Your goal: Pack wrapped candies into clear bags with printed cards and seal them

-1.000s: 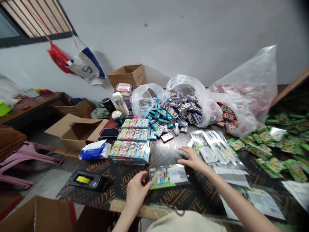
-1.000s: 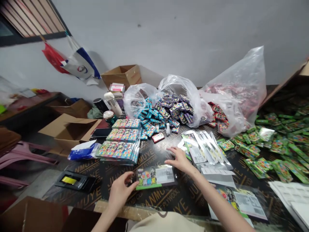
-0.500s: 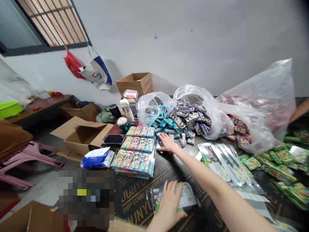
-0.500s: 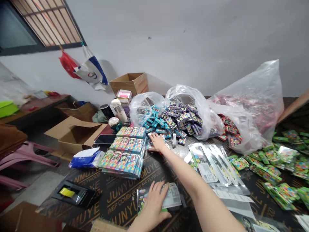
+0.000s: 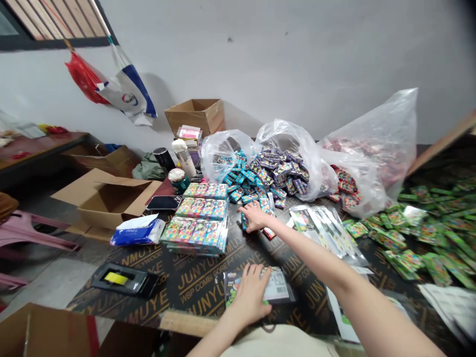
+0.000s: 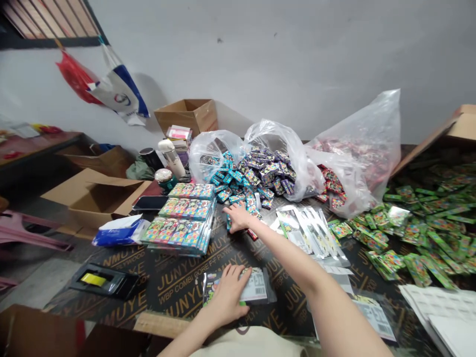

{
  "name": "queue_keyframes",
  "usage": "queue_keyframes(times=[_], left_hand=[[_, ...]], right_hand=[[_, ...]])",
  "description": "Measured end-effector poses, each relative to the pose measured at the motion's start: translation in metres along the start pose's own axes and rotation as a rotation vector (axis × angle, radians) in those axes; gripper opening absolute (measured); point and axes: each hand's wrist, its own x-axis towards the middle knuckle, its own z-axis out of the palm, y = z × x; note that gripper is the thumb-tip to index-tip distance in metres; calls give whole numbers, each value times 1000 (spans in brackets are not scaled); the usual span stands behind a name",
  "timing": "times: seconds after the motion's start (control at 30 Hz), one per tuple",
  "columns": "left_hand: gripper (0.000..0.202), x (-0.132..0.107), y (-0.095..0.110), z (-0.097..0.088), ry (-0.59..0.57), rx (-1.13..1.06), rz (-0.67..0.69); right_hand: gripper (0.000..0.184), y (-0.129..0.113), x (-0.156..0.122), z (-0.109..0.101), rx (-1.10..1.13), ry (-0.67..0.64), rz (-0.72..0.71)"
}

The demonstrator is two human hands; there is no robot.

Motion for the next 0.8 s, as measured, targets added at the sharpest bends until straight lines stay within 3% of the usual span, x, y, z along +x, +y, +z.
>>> queue_keyframes(times=[0.1,0.2,0.27,0.33,0.47,0.6,0.67,0.8], left_hand=[[83,1,1,-12,132,-250,-68],[65,7,6,-30,232,-874,-266],[62,13,14,-39,179,-1269,-349],[51,20,24,-43,146,-1418,-388],[34,30,41,-32,115,-1281,-407],[36,29,42,-17,55,-985,-249],[46,24,34,-14,88,-691,-127],[96,10,11,-8,108,-34,73]], right_hand=[[82,-16,-32,-5,566,181,-7],[93,-33,-86,-1,1081,281,-44],[97,-45,-124,6,1223,301,-54],[93,-56,-157,12,1192,315,-34],[85,-67,-203,9,795,386,58],[76,-64,-227,1,447,406,98],[72,-56,-236,4,340,463,175],[68,-38,-249,20,185,478,310]])
